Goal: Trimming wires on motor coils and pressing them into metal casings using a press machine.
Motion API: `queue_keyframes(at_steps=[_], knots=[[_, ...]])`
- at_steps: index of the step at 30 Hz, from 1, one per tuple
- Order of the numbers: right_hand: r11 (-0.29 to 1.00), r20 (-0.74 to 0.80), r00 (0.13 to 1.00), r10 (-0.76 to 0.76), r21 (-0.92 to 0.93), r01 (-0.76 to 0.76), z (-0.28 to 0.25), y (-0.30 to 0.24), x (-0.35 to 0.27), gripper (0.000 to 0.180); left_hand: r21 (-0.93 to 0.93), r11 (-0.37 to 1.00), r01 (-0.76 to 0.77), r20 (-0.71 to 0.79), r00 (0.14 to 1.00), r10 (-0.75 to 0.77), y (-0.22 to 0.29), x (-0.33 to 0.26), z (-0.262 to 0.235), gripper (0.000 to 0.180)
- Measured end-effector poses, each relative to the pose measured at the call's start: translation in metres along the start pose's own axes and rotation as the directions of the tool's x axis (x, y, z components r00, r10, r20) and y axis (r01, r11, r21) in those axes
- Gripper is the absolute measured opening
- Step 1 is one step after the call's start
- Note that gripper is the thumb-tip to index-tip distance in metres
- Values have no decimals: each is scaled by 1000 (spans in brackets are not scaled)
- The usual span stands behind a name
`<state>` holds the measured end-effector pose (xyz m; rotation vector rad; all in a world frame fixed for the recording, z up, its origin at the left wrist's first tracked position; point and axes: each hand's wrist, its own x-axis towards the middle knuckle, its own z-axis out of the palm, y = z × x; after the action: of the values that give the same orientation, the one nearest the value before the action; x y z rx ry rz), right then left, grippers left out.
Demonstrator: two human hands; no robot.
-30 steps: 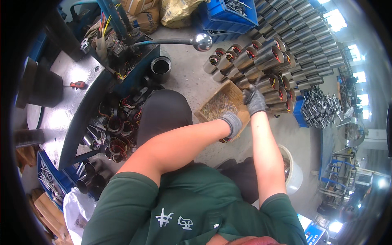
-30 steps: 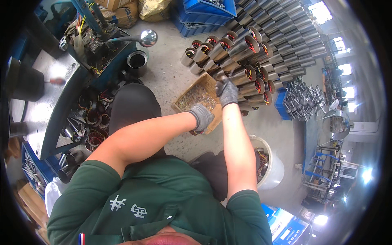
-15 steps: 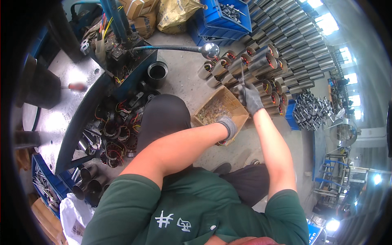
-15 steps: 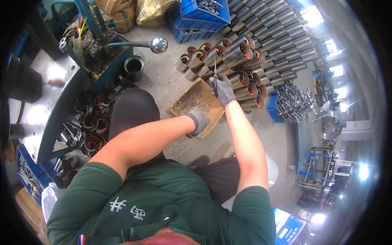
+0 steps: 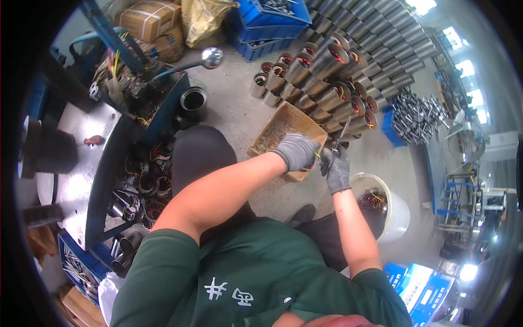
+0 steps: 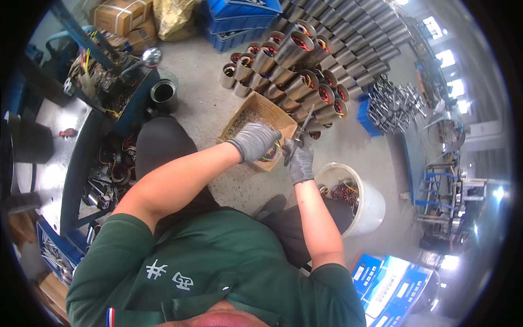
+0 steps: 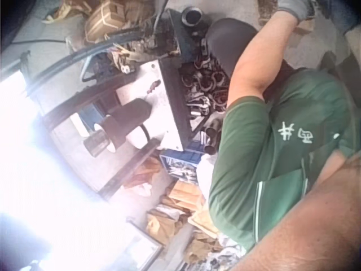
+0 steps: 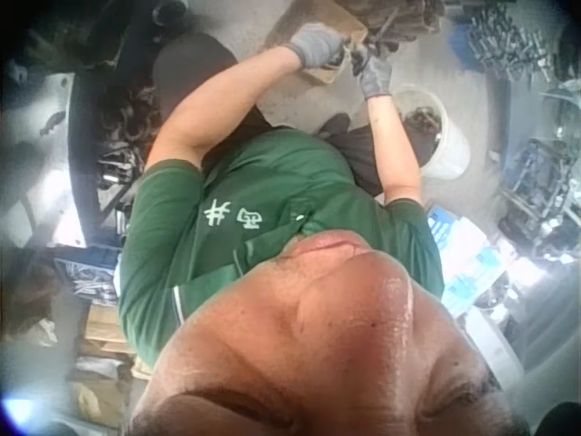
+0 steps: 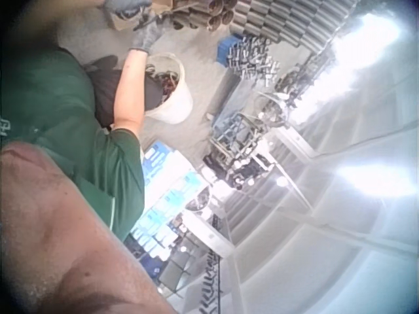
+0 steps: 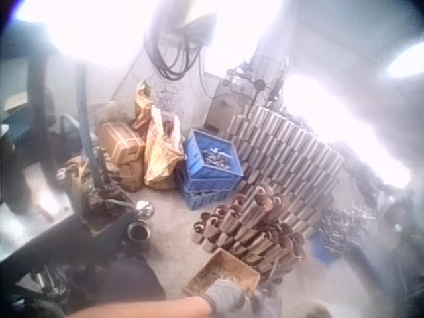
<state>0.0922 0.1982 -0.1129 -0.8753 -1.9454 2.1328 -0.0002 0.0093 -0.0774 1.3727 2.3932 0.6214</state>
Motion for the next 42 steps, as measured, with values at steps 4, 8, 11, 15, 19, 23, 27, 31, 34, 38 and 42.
queue_keyframes(at_steps=[4,8,11,15,19,23,27,31,34,38,42], knots=[[1000,84,996,-3,23,1,-11,7,-3,39,-32,995,93,-158,983,-97,1,3,-13,49],[944,165,982,86,303,-134,-12,8,-21,39,-108,988,112,-215,968,-134,-5,10,-9,40],[920,185,979,81,365,-145,-16,10,-22,35,-392,909,142,-301,914,-272,-9,20,5,39],[919,196,973,120,350,-184,-23,5,-12,37,-552,813,188,-262,886,-383,-11,26,13,38],[875,-3,987,163,463,-143,-25,2,-4,38,-831,525,184,-97,881,-463,-10,28,21,34],[849,33,967,251,473,-237,-32,6,-2,35,-834,539,117,-172,874,-456,-13,28,24,32],[836,97,954,284,462,-296,-15,3,-12,46,-880,457,131,-111,878,-465,-12,26,20,31],[905,149,979,138,383,-186,-15,2,-16,47,-883,458,102,-146,867,-476,-5,24,17,33],[967,116,988,103,220,-127,1,-16,-29,43,-803,566,185,-136,868,-477,-10,25,20,35],[984,89,996,13,173,-28,5,-14,-34,42,-787,573,228,-89,878,-471,-11,25,21,36],[981,101,995,19,192,-38,2,-11,-32,37,-879,432,200,51,942,-331,0,18,4,38]])
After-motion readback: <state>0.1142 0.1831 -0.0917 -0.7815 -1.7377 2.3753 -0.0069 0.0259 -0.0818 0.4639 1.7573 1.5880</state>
